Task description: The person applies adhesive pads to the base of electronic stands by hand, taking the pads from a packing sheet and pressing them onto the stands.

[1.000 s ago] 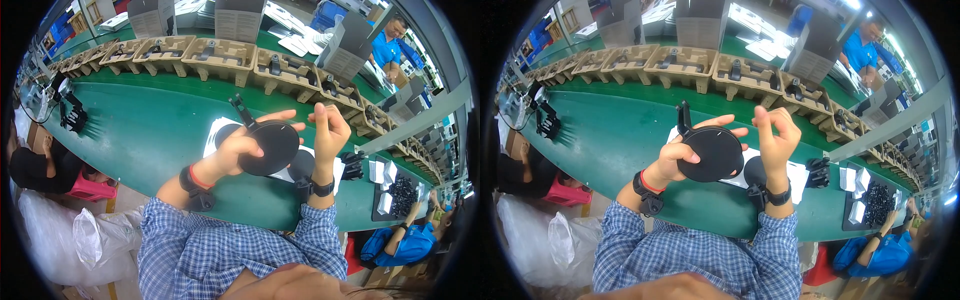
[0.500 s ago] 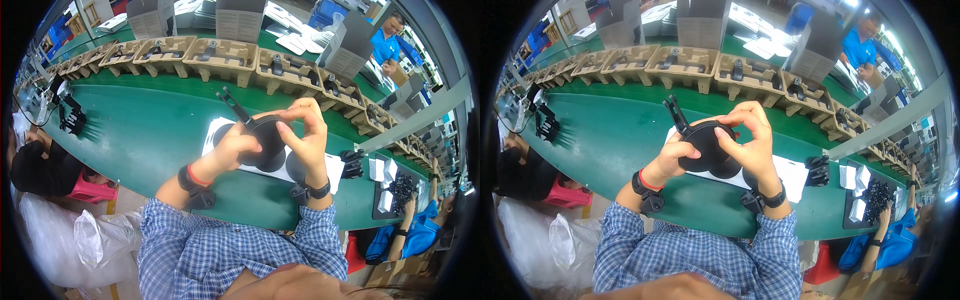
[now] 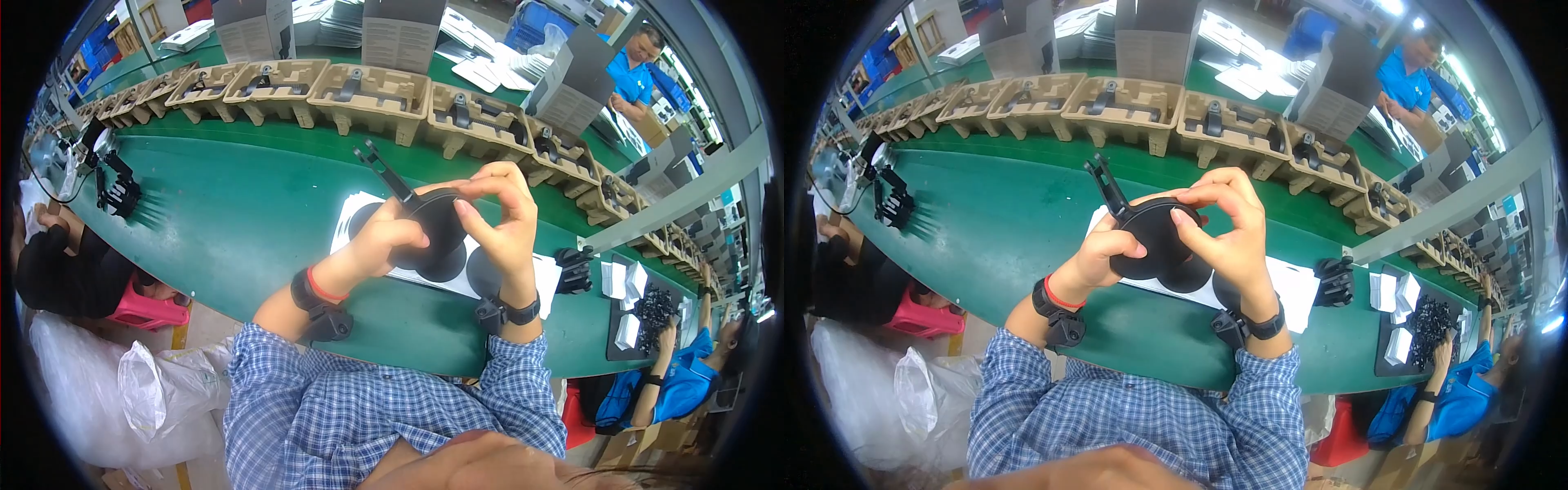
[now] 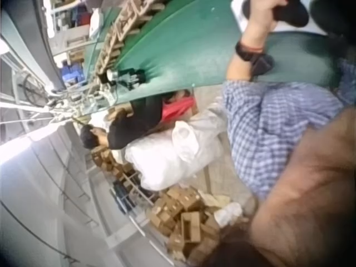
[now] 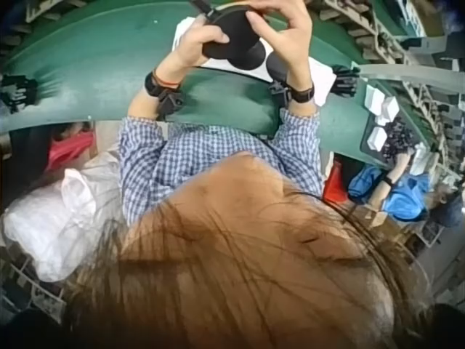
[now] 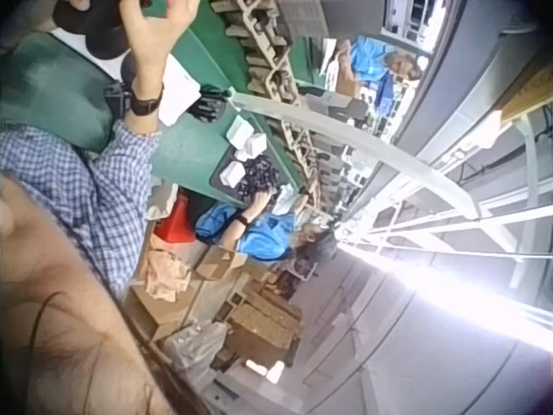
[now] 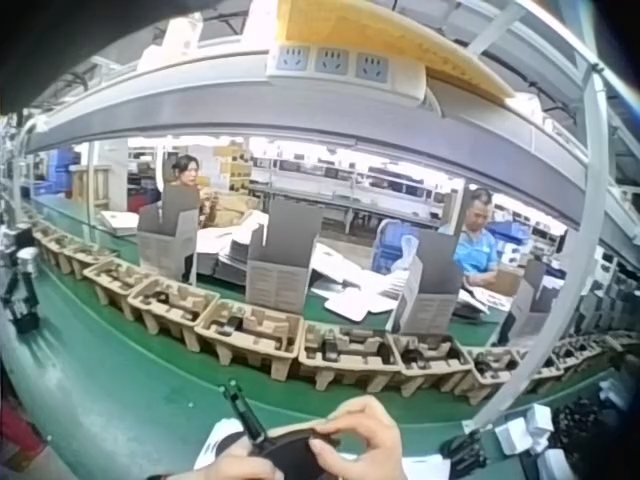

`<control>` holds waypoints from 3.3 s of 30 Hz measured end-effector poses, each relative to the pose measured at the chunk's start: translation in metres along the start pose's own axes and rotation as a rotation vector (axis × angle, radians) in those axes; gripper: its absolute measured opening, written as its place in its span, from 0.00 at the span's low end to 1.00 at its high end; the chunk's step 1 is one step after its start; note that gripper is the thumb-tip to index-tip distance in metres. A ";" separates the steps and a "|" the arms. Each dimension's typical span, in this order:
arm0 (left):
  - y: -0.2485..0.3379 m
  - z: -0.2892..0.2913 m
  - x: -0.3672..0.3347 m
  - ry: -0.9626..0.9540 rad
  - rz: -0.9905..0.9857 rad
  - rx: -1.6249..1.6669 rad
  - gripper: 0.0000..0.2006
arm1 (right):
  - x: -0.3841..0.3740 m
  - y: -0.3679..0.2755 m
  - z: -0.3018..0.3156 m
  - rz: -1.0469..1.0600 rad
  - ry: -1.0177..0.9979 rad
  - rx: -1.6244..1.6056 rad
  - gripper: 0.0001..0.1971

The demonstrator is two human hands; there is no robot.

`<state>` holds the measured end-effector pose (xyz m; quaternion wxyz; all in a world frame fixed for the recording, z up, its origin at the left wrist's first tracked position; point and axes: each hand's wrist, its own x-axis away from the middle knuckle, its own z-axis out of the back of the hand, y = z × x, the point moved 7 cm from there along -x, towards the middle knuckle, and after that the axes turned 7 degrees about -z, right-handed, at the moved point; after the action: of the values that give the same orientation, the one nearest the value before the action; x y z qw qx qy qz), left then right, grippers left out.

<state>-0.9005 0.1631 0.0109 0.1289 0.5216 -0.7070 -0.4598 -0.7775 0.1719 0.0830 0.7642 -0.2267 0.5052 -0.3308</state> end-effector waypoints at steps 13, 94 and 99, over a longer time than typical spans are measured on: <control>0.000 0.015 0.004 0.040 0.031 -0.010 0.38 | -0.002 0.013 -0.014 -0.142 -0.017 -0.076 0.08; 0.010 0.089 0.040 -0.321 -0.367 -1.445 0.34 | -0.007 0.082 -0.065 -0.215 -0.645 0.656 0.09; -0.040 0.080 0.035 -0.468 -0.280 -1.612 0.45 | 0.045 0.085 -0.065 -0.252 -0.606 0.686 0.16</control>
<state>-0.9432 0.1731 -0.0740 0.2534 0.2443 -0.1006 -0.9306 -0.8016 0.1958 -0.0276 0.8617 -0.1072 0.0897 -0.4878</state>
